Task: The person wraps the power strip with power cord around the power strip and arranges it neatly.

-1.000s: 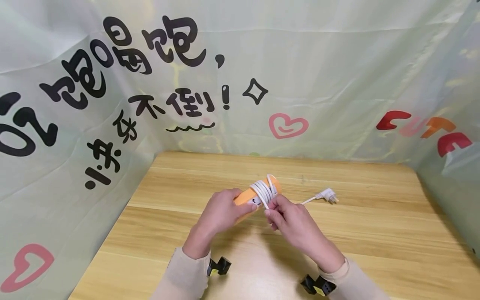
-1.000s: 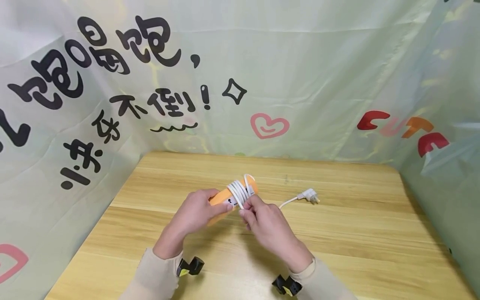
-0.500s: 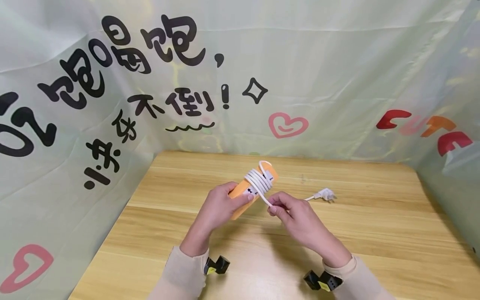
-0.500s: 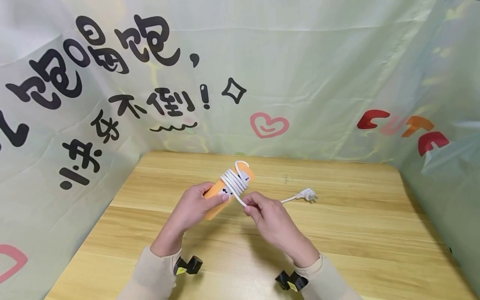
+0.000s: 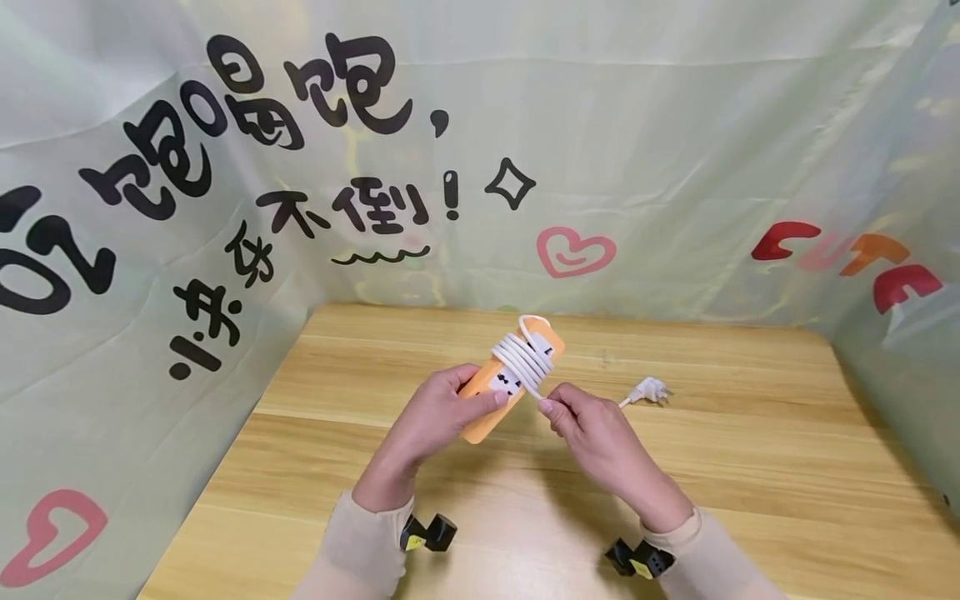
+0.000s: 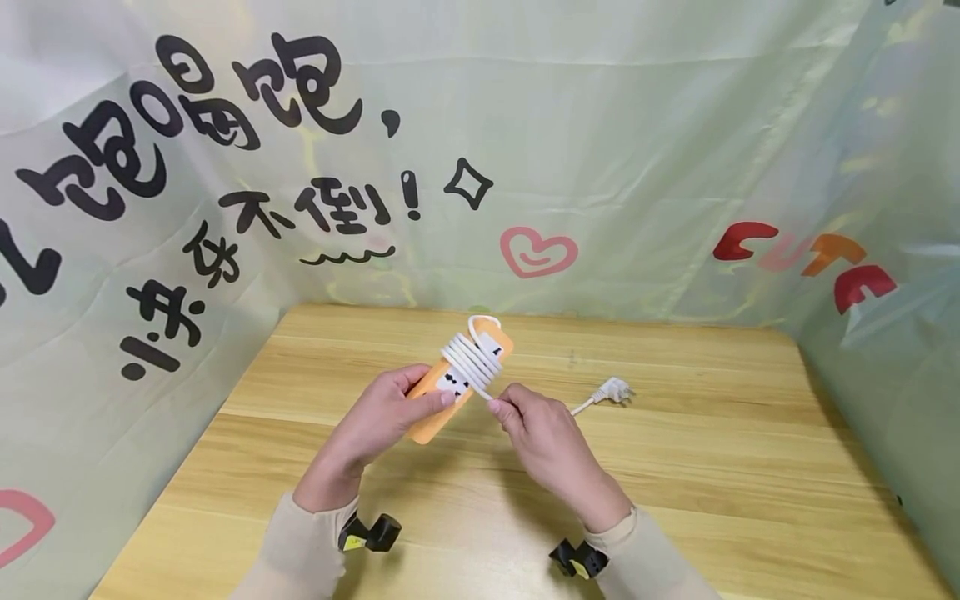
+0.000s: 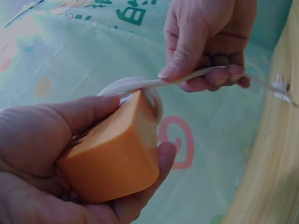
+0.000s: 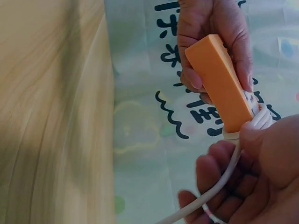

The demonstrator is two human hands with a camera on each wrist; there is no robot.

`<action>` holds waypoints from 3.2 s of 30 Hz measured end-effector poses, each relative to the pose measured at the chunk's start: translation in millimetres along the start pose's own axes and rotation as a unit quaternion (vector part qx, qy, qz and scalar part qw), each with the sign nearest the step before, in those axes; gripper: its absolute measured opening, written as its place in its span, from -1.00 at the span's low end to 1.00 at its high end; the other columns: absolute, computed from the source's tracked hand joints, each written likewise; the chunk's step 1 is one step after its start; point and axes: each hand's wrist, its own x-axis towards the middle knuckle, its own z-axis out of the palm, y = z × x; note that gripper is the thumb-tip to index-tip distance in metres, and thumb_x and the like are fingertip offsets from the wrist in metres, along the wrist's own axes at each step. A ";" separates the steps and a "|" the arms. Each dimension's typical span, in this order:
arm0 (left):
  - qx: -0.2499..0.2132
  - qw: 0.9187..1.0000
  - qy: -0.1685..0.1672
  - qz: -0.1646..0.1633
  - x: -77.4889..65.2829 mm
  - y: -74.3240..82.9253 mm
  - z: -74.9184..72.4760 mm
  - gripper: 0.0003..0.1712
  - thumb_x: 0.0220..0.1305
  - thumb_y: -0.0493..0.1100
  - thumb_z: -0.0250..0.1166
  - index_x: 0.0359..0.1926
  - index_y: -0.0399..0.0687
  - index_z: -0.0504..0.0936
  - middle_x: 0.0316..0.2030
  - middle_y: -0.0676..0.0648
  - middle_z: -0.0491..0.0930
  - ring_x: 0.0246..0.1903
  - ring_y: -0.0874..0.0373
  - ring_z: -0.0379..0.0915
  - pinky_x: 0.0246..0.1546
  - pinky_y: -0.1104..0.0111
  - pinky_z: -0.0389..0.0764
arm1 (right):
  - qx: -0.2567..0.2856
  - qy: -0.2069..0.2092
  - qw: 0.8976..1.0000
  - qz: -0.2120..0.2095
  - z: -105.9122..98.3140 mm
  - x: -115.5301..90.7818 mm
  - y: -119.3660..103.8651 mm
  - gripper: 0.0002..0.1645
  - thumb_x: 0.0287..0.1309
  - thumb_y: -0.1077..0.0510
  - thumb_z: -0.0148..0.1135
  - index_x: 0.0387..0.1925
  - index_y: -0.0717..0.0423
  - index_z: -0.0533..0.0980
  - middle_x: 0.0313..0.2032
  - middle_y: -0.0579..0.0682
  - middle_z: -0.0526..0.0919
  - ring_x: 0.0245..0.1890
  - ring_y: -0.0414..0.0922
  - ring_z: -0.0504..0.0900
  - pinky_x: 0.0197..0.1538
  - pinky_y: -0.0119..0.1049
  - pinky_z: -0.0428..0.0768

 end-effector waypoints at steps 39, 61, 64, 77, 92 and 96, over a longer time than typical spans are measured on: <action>-0.094 0.976 -0.182 0.068 -11.3 3.9 -28.7 -0.59 0.40 -0.26 0.36 0.21 -0.30 0.63 -0.14 -0.15 0.72 -0.31 0.08 0.68 -0.25 0.33 0.72 | 0.138 -0.104 0.981 0.085 -28.2 11.7 28.5 -0.78 0.54 0.05 0.21 -0.14 0.12 0.61 -0.44 0.01 0.54 -0.46 -0.12 0.50 -0.45 -0.31 0.49; 0.186 0.933 -0.301 0.068 -7.8 -7.2 1.6 -0.79 0.14 -0.07 0.59 -0.20 0.14 0.79 -0.42 0.24 0.65 -0.44 0.39 0.45 -0.37 0.49 0.50 | 0.025 -0.136 0.988 0.065 -19.3 6.6 25.5 -0.49 0.12 -0.18 0.56 -0.60 -0.03 0.45 -0.65 -0.24 0.32 -0.60 -0.30 0.26 -0.48 -0.40 0.31; 0.216 0.928 -0.295 0.067 -7.1 -7.6 5.8 -0.80 0.12 -0.06 0.59 -0.22 0.13 0.78 -0.45 0.26 0.63 -0.47 0.40 0.43 -0.39 0.50 0.48 | 0.043 -0.142 0.986 0.074 -19.9 5.5 22.6 -0.51 0.16 -0.14 0.56 -0.59 -0.02 0.46 -0.64 -0.23 0.33 -0.59 -0.29 0.27 -0.48 -0.40 0.32; 0.298 0.931 -0.207 0.040 -2.5 -11.3 16.4 -0.77 0.14 -0.02 0.59 -0.42 0.13 0.66 -0.54 0.21 0.55 -0.56 0.34 0.37 -0.48 0.47 0.43 | 0.038 -0.117 0.992 0.032 -21.6 1.6 7.0 -0.75 0.44 0.05 0.32 -0.44 -0.12 0.69 -0.60 -0.23 0.52 -0.62 -0.31 0.35 -0.51 -0.38 0.39; 0.282 0.954 -0.097 0.008 -1.0 -11.9 13.3 -0.77 0.19 0.05 0.53 -0.35 0.09 0.68 -0.53 0.13 0.56 -0.56 0.24 0.38 -0.50 0.38 0.41 | 0.007 -0.112 0.994 -0.004 -18.0 -9.4 -15.7 -0.69 0.53 0.19 0.16 0.17 0.05 0.67 -0.44 -0.19 0.65 -0.55 -0.35 0.47 -0.44 -0.39 0.52; 0.270 0.961 -0.057 0.007 -0.9 -10.4 10.6 -0.76 0.24 0.08 0.50 -0.26 0.07 0.71 -0.49 0.10 0.60 -0.53 0.20 0.44 -0.49 0.34 0.46 | 0.018 -0.097 0.995 -0.014 -14.6 -11.3 -19.6 -0.54 0.51 0.25 0.17 0.37 0.15 0.49 -0.47 -0.21 0.60 -0.55 -0.38 0.48 -0.43 -0.39 0.52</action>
